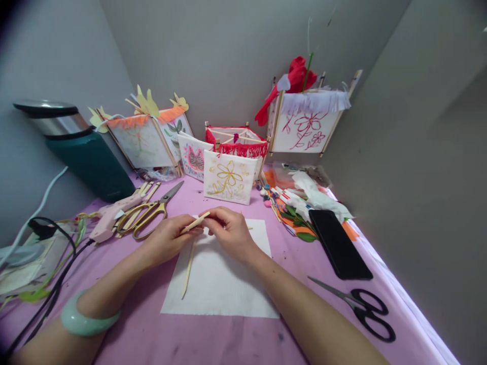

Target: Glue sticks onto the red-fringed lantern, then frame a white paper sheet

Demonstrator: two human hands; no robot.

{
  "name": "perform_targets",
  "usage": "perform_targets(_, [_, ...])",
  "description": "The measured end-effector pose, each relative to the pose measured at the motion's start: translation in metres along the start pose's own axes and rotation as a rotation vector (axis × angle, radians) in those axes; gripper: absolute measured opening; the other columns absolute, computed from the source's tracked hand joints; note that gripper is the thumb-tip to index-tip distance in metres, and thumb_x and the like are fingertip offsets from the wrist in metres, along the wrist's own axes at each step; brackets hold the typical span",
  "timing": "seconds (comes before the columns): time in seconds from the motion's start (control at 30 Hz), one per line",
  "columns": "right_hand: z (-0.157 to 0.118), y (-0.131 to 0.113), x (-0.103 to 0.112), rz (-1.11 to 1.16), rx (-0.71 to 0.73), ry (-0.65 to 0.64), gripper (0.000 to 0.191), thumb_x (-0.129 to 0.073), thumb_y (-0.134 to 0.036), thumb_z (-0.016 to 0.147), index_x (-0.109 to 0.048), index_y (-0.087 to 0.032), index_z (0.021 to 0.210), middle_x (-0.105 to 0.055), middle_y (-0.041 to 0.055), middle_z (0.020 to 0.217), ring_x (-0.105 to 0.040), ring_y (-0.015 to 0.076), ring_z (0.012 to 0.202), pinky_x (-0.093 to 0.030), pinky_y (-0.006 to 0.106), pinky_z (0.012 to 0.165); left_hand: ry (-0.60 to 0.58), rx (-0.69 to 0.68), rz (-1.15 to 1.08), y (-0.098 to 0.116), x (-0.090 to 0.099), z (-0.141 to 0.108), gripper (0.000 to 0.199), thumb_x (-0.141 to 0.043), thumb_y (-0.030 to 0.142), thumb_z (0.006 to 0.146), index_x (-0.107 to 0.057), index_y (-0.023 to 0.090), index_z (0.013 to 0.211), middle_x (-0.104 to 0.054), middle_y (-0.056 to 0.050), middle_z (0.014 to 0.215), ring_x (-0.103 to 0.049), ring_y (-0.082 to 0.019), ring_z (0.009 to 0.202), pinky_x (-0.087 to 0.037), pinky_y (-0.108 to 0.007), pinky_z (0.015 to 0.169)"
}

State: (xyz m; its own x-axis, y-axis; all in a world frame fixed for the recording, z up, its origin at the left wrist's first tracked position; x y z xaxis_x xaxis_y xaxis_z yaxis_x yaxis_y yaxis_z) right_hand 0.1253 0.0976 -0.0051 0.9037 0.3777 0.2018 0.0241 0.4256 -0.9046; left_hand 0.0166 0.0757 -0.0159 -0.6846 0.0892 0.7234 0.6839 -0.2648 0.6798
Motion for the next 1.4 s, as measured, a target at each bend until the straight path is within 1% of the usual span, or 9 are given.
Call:
perform_targets(0.1, [0.000,0.004,0.003,0.115,-0.062,0.023,0.011,-0.058,-0.028,0.083,-0.063,-0.018,0.083,-0.059,-0.0019,0.069,-0.053,0.0081,0.055,-0.043,0.022,0.053,-0.064,-0.025,-0.079,0.005,-0.006,-0.001,0.027,-0.045,0.034,0.086,-0.066,0.017,0.089,-0.065,-0.002,0.081,-0.055,-0.015,0.073,-0.039,-0.025,0.068])
perform_targets(0.33, [-0.002,-0.006,0.001,0.214,-0.016,-0.031,0.021,-0.060,-0.027,0.081,-0.062,-0.020,0.101,-0.061,-0.0001,0.080,-0.056,0.0089,0.062,-0.045,0.022,0.055,-0.190,0.039,-0.105,0.001,-0.018,-0.004,0.033,-0.040,0.038,0.088,-0.065,0.016,0.085,-0.057,0.001,0.067,-0.052,-0.014,0.066,-0.037,-0.024,0.064])
perform_targets(0.57, [0.001,0.015,0.045,0.180,-0.150,0.278,0.019,-0.064,-0.035,0.077,-0.063,-0.017,0.083,-0.054,-0.0047,0.055,-0.050,0.0084,0.048,-0.040,0.021,0.047,-0.075,0.113,-0.148,-0.009,-0.001,-0.002,0.039,-0.041,0.046,0.087,-0.061,0.016,0.073,-0.045,0.004,0.055,-0.040,-0.011,0.053,-0.030,-0.022,0.053])
perform_targets(0.67, [0.002,0.020,0.069,0.094,-0.146,0.350,0.022,-0.060,-0.038,0.080,-0.062,-0.016,0.085,-0.058,-0.0024,0.060,-0.050,0.0096,0.049,-0.041,0.023,0.048,0.005,0.173,-0.161,-0.021,0.010,0.000,0.042,-0.041,0.048,0.087,-0.061,0.015,0.072,-0.045,0.003,0.054,-0.037,-0.010,0.050,-0.028,-0.022,0.050])
perform_targets(0.77, [-0.003,-0.005,0.084,-0.283,0.013,0.386,0.022,-0.057,-0.037,0.083,-0.065,-0.017,0.090,-0.064,0.0049,0.079,-0.057,0.0155,0.066,-0.045,0.029,0.060,0.027,0.196,-0.206,-0.027,0.013,0.001,0.042,-0.041,0.048,0.086,-0.064,0.014,0.076,-0.049,0.002,0.056,-0.038,-0.010,0.050,-0.030,-0.023,0.050])
perform_targets(0.87, [-0.015,-0.049,0.060,-0.805,0.296,0.266,0.020,-0.060,-0.031,0.084,-0.068,-0.021,0.100,-0.064,0.0091,0.101,-0.053,0.0231,0.093,-0.040,0.038,0.080,0.011,0.169,-0.227,-0.023,0.012,0.000,0.042,-0.042,0.048,0.086,-0.065,0.013,0.084,-0.046,0.004,0.054,-0.038,-0.010,0.049,-0.031,-0.023,0.051])
perform_targets(1.03, [-0.043,-0.063,0.011,-1.098,0.436,-0.035,0.018,-0.052,-0.019,0.090,-0.070,-0.022,0.094,-0.064,0.0064,0.085,-0.049,0.0178,0.078,-0.035,0.031,0.070,-0.177,0.064,-0.258,-0.003,-0.012,-0.006,0.040,-0.043,0.046,0.086,-0.067,0.014,0.091,-0.046,0.004,0.055,-0.039,-0.009,0.051,-0.031,-0.022,0.052])
perform_targets(1.2, [-0.056,-0.044,0.008,-0.952,0.350,-0.223,0.019,-0.050,-0.016,0.090,-0.068,-0.019,0.092,-0.062,0.0067,0.083,-0.052,0.0168,0.080,-0.039,0.028,0.069,-0.316,0.069,-0.278,0.001,-0.031,-0.010,0.040,-0.044,0.046,0.085,-0.069,0.015,0.090,-0.050,0.003,0.056,-0.043,-0.010,0.053,-0.034,-0.022,0.054])
perform_targets(1.4, [-0.077,-0.030,-0.004,-0.551,0.131,-0.578,0.018,-0.051,-0.018,0.090,-0.068,-0.019,0.092,-0.064,0.0035,0.082,-0.057,0.0123,0.074,-0.044,0.023,0.066,-0.175,0.212,-0.162,-0.031,-0.009,-0.003,0.044,-0.042,0.051,0.084,-0.068,0.016,0.086,-0.053,0.002,0.057,-0.044,-0.010,0.051,-0.033,-0.022,0.051])
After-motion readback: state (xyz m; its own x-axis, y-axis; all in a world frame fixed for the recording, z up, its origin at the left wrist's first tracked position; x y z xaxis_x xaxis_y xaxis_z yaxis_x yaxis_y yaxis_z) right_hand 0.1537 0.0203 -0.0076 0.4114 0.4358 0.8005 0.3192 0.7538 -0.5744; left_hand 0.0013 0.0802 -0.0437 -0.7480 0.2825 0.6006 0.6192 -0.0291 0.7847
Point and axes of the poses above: each hand's wrist, its own z-axis towards the middle knuckle, its own x-axis out of the back of the hand, y = z × x, the point moved 10 cm from there along z, towards the middle knuckle
